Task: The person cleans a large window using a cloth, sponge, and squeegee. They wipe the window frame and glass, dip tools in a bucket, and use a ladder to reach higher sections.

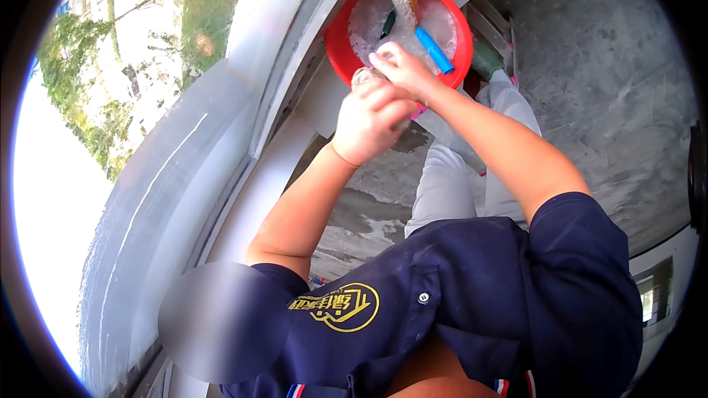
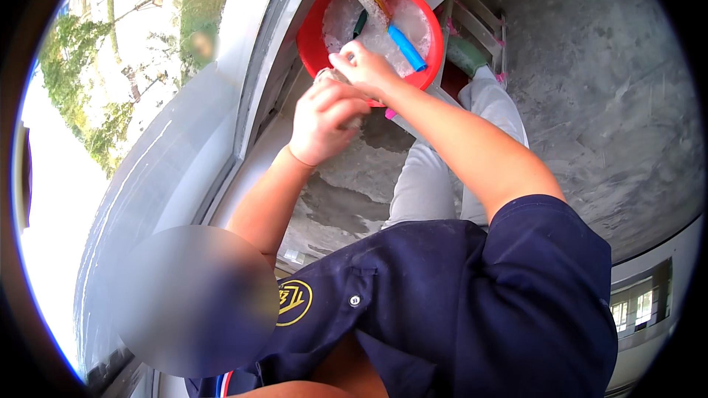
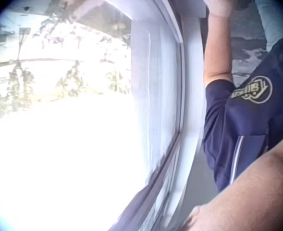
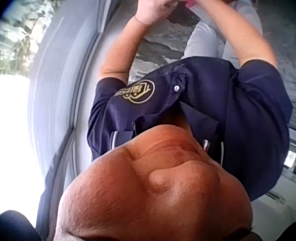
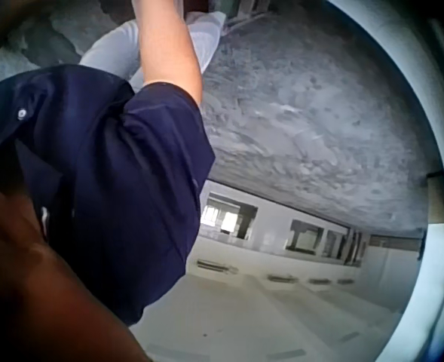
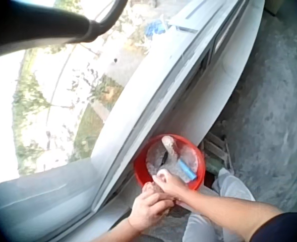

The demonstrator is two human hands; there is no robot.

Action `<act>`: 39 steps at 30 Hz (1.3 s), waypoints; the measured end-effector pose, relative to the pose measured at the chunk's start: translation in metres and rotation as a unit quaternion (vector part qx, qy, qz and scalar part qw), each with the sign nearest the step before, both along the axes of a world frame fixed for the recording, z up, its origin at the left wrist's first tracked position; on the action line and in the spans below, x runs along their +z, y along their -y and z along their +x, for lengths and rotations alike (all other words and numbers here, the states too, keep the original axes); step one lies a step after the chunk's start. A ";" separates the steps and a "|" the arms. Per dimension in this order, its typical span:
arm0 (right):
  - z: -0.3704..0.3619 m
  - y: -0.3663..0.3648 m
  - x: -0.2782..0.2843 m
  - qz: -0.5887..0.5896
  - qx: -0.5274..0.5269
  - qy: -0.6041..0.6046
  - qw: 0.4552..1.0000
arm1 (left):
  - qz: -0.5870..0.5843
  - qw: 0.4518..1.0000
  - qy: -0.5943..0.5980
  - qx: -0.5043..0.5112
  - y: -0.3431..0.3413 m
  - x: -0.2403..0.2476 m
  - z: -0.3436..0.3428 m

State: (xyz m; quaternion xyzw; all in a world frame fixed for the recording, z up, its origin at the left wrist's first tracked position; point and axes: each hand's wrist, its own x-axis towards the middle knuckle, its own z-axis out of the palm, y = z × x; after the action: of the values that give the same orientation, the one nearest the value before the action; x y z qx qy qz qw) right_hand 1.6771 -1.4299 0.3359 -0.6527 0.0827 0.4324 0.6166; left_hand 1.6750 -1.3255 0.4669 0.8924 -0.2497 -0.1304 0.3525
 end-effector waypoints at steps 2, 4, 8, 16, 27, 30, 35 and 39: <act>-0.002 0.023 -0.008 -0.170 0.031 0.197 0.965 | -0.025 0.976 -0.012 0.214 -0.013 0.007 0.008; -0.001 0.041 -0.007 -0.342 0.066 0.367 0.863 | -0.021 0.927 -0.063 0.370 -0.024 0.005 0.005; -0.014 0.036 -0.058 -0.363 0.142 0.082 0.917 | -0.167 0.760 -0.216 0.590 -0.032 -0.010 -0.012; -0.019 0.019 -0.034 -0.327 0.058 -0.037 0.943 | -0.363 0.599 -0.274 0.659 -0.028 -0.028 -0.011; 0.009 0.113 0.073 0.036 -0.293 -0.191 0.936 | -0.481 0.549 -0.355 0.584 -0.050 -0.015 -0.036; 0.005 0.130 0.089 0.129 -0.321 -0.220 0.912 | -0.477 0.551 -0.349 0.589 -0.057 -0.002 -0.054; -0.003 0.134 0.130 0.358 -0.271 -0.379 0.809 | -0.485 0.529 -0.352 0.601 -0.068 0.013 -0.094; -0.005 0.105 0.108 0.309 -0.077 -0.372 0.872 | -0.450 0.496 -0.358 0.651 -0.063 0.020 -0.112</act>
State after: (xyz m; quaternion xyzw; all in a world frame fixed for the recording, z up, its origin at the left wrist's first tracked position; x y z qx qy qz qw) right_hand 1.6718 -1.5346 0.4439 -0.2111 0.2183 0.5976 0.7421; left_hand 1.5627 -1.2621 0.4870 0.3994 0.5244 -0.0427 0.7508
